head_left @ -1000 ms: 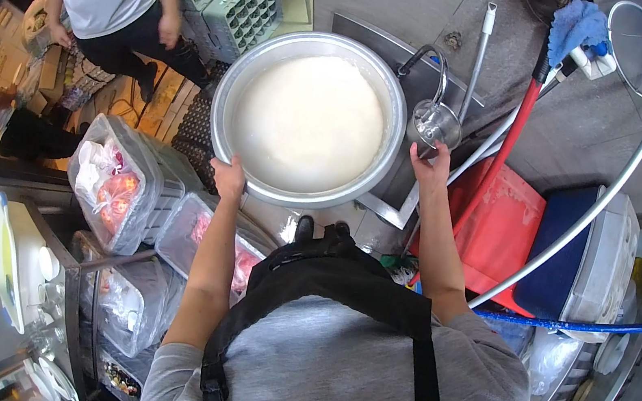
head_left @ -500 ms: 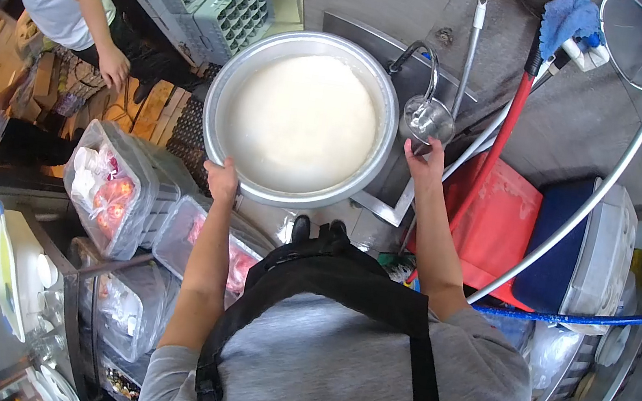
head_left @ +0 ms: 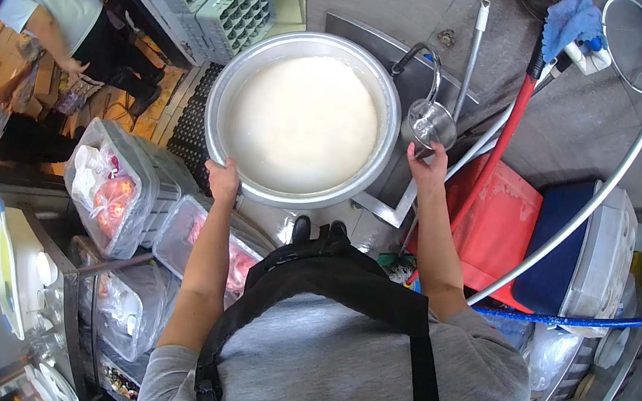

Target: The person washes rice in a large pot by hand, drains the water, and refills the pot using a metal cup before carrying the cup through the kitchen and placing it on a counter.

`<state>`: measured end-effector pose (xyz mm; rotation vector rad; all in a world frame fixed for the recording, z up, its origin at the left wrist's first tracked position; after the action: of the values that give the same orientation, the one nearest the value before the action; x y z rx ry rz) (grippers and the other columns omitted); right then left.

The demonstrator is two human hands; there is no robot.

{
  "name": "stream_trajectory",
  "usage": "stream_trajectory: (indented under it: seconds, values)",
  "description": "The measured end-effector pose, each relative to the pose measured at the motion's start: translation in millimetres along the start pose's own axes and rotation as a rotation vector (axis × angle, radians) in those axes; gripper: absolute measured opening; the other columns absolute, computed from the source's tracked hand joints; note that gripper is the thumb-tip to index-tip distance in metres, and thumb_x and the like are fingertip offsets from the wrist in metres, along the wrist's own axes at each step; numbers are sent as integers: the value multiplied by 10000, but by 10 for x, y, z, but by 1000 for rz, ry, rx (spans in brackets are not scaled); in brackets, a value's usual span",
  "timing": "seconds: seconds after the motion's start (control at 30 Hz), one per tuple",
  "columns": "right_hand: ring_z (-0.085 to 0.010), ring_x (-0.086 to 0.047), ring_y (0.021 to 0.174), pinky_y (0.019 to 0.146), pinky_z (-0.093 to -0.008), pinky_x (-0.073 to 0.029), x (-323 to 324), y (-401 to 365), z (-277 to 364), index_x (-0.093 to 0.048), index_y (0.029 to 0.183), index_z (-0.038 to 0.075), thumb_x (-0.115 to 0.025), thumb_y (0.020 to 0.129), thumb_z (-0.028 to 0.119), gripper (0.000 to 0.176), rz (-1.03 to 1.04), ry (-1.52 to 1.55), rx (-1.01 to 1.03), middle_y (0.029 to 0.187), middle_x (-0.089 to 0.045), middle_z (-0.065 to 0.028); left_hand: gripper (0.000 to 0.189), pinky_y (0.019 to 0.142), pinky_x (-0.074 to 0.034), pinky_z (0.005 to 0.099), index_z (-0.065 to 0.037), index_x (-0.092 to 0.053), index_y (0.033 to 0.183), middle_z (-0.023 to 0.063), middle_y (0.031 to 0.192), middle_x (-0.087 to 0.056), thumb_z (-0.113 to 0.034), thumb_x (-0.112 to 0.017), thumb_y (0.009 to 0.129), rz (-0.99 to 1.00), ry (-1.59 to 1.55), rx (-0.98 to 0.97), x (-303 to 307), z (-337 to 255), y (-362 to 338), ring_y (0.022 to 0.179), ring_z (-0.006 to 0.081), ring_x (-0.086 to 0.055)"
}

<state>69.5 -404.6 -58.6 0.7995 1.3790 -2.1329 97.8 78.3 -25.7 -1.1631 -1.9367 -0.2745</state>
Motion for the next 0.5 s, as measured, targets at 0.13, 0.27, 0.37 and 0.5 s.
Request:
stream_trajectory:
  seconds: [0.13,0.27,0.37,0.5]
  values:
    - [-238,-429,882,798,-453,-411,-12,-271,80,-445,941,97,-598,637,90,340,-67,-95,-52,1005,-404,-94,528,815,-384,433,42,-334,1044,304,971,-514,-365,-486,745,25,-34,-3,-5,10,5,930,406,-509]
    - [-268,-416,901,722,-495,-424,-138,-576,145,-417,936,145,-600,650,137,339,2,-420,82,1050,-368,-54,547,819,-380,436,45,-319,1062,306,975,-512,-365,-490,742,26,-18,3,-17,39,48,932,416,-505]
    - [-256,-413,936,699,-451,-432,-495,-958,75,-430,1042,145,-645,624,167,470,43,-676,279,1037,-387,-64,546,817,-381,436,48,-314,1061,312,970,-510,-360,-491,744,24,-23,8,10,13,6,930,420,-505]
    - [-303,-404,945,810,-382,-369,-827,-1017,32,-428,1136,94,-713,535,209,675,84,-1314,1117,1035,-384,-188,548,814,-384,435,51,-313,1057,314,961,-513,-360,-494,744,27,-53,-17,-27,52,38,924,420,-508]
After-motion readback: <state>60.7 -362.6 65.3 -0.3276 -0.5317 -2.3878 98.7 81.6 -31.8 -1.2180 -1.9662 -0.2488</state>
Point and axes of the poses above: each hand's wrist, its own y-axis towards the middle knuckle, its own x-axis out of the back of the hand, z = x × y, the point moved 7 cm from there along y, towards the middle knuckle
